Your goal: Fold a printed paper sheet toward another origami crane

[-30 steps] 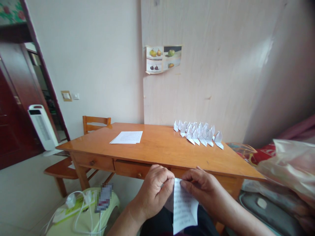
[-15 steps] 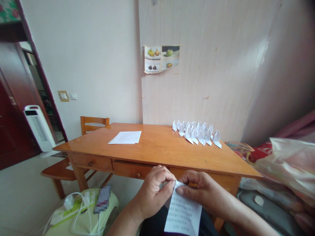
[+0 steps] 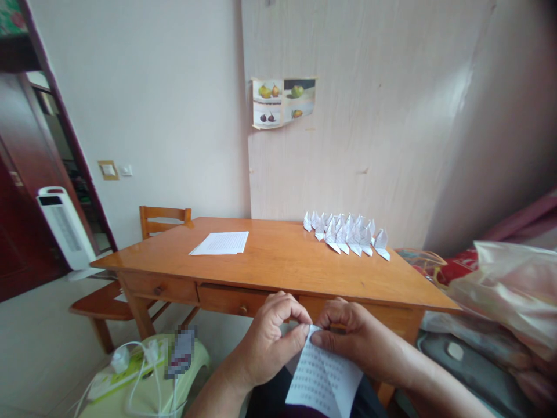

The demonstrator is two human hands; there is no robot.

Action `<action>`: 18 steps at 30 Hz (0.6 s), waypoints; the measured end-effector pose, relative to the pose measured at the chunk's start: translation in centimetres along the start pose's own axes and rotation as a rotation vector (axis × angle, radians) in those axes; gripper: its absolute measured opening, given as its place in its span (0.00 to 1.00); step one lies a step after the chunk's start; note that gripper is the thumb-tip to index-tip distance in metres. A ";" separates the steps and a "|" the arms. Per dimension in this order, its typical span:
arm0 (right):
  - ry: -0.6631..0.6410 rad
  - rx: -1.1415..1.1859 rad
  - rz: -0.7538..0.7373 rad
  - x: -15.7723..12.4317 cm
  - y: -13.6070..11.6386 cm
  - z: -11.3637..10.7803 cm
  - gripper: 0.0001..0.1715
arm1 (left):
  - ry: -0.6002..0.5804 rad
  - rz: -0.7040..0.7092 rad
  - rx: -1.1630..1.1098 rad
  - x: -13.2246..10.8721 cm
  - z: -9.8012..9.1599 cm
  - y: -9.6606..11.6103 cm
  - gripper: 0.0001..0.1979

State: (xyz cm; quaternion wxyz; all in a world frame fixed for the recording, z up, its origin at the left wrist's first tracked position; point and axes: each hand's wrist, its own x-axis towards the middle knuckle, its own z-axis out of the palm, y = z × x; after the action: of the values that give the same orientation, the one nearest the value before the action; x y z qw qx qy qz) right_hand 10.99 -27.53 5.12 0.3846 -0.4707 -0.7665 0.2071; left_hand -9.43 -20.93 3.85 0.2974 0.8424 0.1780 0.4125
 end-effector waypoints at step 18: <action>-0.023 -0.001 0.042 -0.1 -0.1 0.0 0.17 | -0.054 -0.240 -0.260 -0.1 0.9 -0.3 0.09</action>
State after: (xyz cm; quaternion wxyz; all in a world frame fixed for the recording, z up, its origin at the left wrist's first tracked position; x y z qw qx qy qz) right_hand 10.94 -27.67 5.15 0.3713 -0.4844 -0.7609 0.2202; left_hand -8.78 -21.06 3.12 0.4557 0.7804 0.2144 0.3707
